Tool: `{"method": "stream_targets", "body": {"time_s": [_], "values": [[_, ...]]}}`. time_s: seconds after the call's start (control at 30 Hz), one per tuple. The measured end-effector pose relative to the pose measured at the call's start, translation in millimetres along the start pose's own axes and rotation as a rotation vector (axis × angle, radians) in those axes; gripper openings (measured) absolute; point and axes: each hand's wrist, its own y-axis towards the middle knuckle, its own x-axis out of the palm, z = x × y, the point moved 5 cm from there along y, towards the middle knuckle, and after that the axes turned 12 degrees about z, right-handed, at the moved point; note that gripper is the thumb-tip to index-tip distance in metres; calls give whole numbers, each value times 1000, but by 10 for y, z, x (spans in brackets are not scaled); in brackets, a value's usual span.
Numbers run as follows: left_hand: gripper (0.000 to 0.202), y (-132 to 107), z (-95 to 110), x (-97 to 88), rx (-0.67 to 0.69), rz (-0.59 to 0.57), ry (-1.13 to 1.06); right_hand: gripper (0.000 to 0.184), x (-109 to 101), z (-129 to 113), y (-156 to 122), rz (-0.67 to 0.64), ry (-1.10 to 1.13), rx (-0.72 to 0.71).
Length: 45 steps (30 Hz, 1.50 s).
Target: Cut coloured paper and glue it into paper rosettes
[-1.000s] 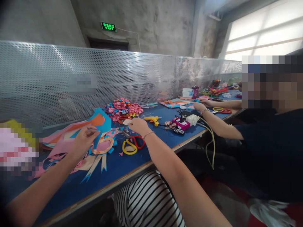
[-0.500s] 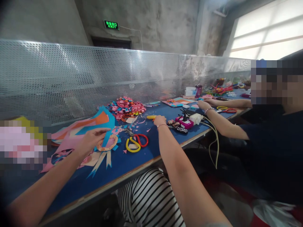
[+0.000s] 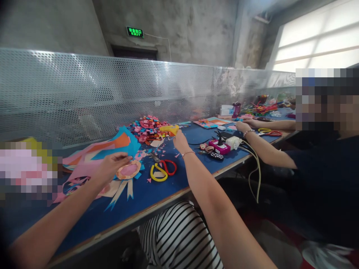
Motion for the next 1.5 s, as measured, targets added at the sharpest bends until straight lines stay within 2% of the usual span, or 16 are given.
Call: {"method": "stream_targets", "body": {"time_s": [0.07,0.2,0.3,0.37,0.43,0.5,0.57,0.63,0.7,0.87,1.03,1.5], "values": [[35,4,-10,-12,-20,28,-19,39,-14,-90,-12,48,66,-27],[33,10,-20,-16,-3,40,1,37,-35,-210,-52,61,95,-44],[33,28,-44,-8,21,31,6,43,-18,-163,-118,-6,-62,14],[32,43,-63,-11,36,36,11,39,2,-104,-155,-71,-184,31],[33,55,-81,-22,41,51,30,34,-3,-73,-157,-79,-224,25],[34,61,-92,-28,42,55,43,32,-32,-100,-131,-35,-124,6],[35,63,-93,-31,42,60,32,34,-67,-179,-104,11,74,-21],[36,58,-87,-24,39,51,5,39,-93,-287,-102,27,247,-70],[37,45,-71,-12,32,36,-16,42,-104,-380,-126,24,317,-108],[39,-11,-11,3,6,8,-28,33,-92,-473,-197,34,226,-136],[41,-32,-12,19,-2,-29,-26,37,-64,-477,-205,9,154,-155],[32,-1,-14,-4,57,7,78,42,-60,-467,-203,-42,145,-178]]}}
